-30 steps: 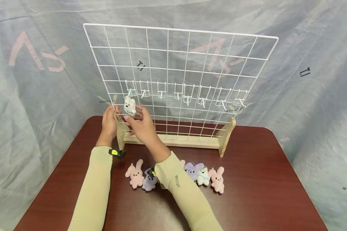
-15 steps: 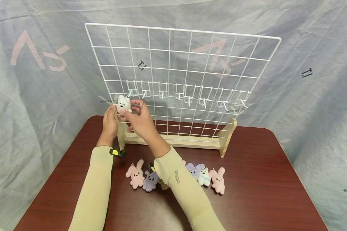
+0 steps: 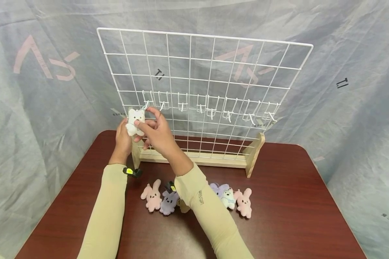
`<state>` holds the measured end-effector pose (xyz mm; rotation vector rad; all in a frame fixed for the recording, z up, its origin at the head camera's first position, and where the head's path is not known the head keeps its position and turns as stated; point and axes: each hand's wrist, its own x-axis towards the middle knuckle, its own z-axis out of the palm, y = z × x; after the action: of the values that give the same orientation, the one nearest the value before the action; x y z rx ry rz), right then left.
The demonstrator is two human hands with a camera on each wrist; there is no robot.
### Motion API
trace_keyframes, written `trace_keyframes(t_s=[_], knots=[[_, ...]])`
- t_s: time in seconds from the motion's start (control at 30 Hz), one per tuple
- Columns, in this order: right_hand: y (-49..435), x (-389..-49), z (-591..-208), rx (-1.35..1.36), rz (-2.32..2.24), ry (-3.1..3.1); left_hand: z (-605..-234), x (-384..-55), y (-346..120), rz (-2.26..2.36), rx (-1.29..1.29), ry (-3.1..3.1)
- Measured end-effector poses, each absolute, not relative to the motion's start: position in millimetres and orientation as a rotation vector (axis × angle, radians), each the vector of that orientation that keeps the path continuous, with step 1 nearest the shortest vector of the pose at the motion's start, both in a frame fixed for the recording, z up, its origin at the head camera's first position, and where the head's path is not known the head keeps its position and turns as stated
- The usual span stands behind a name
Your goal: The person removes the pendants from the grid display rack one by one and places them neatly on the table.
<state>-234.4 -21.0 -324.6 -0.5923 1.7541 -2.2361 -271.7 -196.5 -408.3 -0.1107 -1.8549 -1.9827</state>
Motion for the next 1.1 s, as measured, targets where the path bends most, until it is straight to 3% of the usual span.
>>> trace_keyframes(t_s=[0.63, 1.1], knots=[[-3.3, -210.9, -323.9, -0.752, -2.300, 1.750, -438.0, -297.7, -206.5, -2.073, -0.202, -1.789], [-2.0, -200.0, -357.7, -0.669, -2.202, 1.835, -434.5, -296.6, -213.4, -2.180, -0.296, -1.815]])
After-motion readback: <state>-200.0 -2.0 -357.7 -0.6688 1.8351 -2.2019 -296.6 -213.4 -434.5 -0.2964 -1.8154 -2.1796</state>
